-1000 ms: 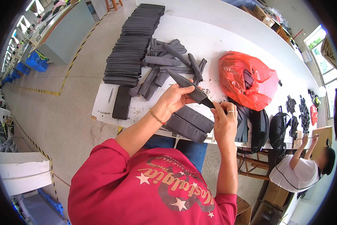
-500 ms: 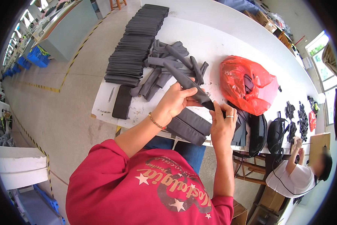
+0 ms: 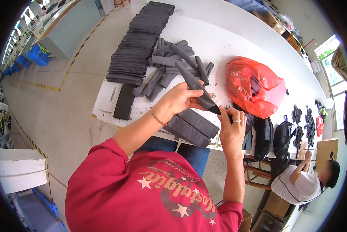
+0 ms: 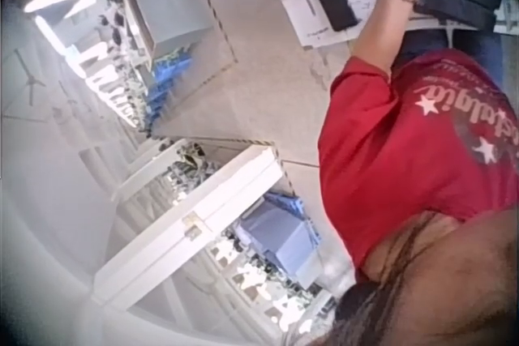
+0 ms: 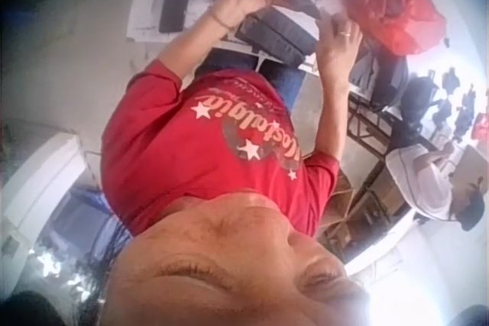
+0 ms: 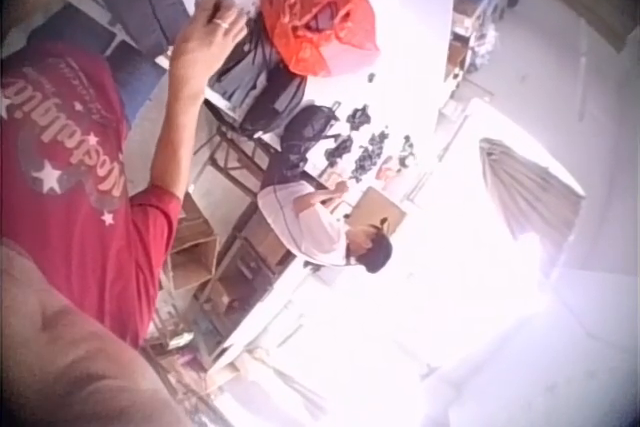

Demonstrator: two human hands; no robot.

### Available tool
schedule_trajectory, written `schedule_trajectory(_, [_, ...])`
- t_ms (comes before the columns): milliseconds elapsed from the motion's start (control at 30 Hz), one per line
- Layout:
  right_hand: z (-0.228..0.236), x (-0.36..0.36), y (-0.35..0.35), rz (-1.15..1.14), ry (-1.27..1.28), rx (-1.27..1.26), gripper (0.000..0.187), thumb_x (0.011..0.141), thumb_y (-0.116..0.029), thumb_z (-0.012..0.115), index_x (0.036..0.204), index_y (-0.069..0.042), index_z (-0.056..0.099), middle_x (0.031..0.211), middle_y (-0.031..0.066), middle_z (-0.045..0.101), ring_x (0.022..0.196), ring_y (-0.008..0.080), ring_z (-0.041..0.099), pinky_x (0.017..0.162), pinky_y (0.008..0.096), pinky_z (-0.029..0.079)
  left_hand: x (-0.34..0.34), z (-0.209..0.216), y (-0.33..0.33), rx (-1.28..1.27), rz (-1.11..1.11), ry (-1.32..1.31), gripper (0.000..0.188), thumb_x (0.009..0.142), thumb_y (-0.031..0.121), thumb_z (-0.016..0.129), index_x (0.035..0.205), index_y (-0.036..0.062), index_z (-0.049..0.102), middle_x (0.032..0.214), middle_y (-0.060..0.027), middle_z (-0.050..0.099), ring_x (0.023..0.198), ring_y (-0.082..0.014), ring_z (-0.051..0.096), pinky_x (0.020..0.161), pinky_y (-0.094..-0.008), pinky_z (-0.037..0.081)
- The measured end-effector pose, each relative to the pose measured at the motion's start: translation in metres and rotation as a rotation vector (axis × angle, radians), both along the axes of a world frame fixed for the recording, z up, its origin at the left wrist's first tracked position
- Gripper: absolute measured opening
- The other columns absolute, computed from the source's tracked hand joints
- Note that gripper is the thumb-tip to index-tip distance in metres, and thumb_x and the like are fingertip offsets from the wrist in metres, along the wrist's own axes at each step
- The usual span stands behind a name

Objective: The recorder is folding and preparing grey fabric shoe components at a production table.

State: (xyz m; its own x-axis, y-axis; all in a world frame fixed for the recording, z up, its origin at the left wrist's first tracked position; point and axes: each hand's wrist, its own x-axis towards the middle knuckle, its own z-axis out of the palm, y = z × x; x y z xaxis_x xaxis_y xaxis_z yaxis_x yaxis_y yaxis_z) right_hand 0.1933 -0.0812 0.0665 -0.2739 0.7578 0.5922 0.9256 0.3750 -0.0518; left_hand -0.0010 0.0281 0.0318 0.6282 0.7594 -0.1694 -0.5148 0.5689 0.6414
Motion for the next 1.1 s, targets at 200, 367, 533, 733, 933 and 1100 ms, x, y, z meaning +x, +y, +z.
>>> schedule_trajectory(200, [-0.015, -0.023, 0.001, -0.107, 0.059, 0.043, 0.051, 0.078, -0.008, 0.073, 0.126, -0.003, 0.057, 0.103, 0.0114, 0.051, 0.092, 0.0294, 0.052, 0.078, 0.0425, 0.043, 0.020, -0.001, -0.033, 0.207, 0.290, 0.106, 0.056, 0.089, 0.001, 0.061, 0.137, -0.0011, 0.031, 0.117, -0.0203, 0.060, 0.105, -0.0274, 0.064, 0.085, -0.0395, 0.058])
schedule_trajectory(367, [-0.025, -0.044, -0.002, -0.021, 0.371, -0.037, 0.060, 0.081, -0.003, 0.071, 0.135, -0.002, 0.047, 0.109, 0.0174, 0.051, 0.095, 0.0341, 0.051, 0.083, 0.0425, 0.045, 0.025, 0.002, -0.040, 0.238, 0.322, -0.045, 0.051, 0.089, 0.002, 0.063, 0.133, 0.0000, 0.039, 0.107, -0.0148, 0.065, 0.103, -0.0246, 0.064, 0.088, -0.0359, 0.054])
schedule_trajectory(533, [-0.037, -0.045, -0.011, -0.002, 0.432, -0.083, 0.046, 0.077, 0.001, 0.070, 0.118, -0.002, 0.050, 0.109, 0.0199, 0.053, 0.099, 0.0396, 0.053, 0.082, 0.0460, 0.046, 0.026, -0.001, -0.034, 0.222, 0.265, -0.138, 0.021, 0.094, 0.017, 0.061, 0.109, 0.0023, 0.058, 0.091, -0.0143, 0.070, 0.104, -0.0300, 0.065, 0.093, -0.0408, 0.050])
schedule_trajectory(733, [-0.031, -0.041, 0.000, 0.076, 0.391, -0.119, 0.036, 0.075, 0.003, 0.069, 0.105, -0.002, 0.050, 0.099, 0.0195, 0.056, 0.091, 0.0404, 0.055, 0.080, 0.0463, 0.047, 0.043, -0.015, -0.049, 0.163, 0.258, -0.244, 0.020, 0.096, 0.019, 0.060, 0.107, 0.0031, 0.057, 0.092, -0.0151, 0.070, 0.110, -0.0331, 0.062, 0.097, -0.0431, 0.047])
schedule_trajectory(933, [-0.027, -0.037, -0.012, 0.049, 0.405, -0.155, 0.029, 0.077, 0.001, 0.070, 0.100, -0.002, 0.052, 0.101, 0.0207, 0.056, 0.087, 0.0410, 0.057, 0.072, 0.0456, 0.048, 0.028, -0.004, -0.040, 0.151, 0.339, -0.198, 0.021, 0.096, 0.021, 0.059, 0.105, 0.0026, 0.056, 0.097, -0.0177, 0.070, 0.112, -0.0341, 0.061, 0.100, -0.0441, 0.046])
schedule_trajectory(1100, [-0.025, -0.038, 0.000, 0.142, 0.410, -0.160, 0.021, 0.080, 0.003, 0.067, 0.096, -0.001, 0.053, 0.101, 0.0189, 0.057, 0.086, 0.0379, 0.059, 0.070, 0.0433, 0.049, 0.049, -0.013, -0.059, 0.043, 0.233, -0.293, 0.020, 0.095, 0.022, 0.060, 0.104, 0.0045, 0.057, 0.101, -0.0178, 0.069, 0.115, -0.0328, 0.060, 0.098, -0.0432, 0.047])
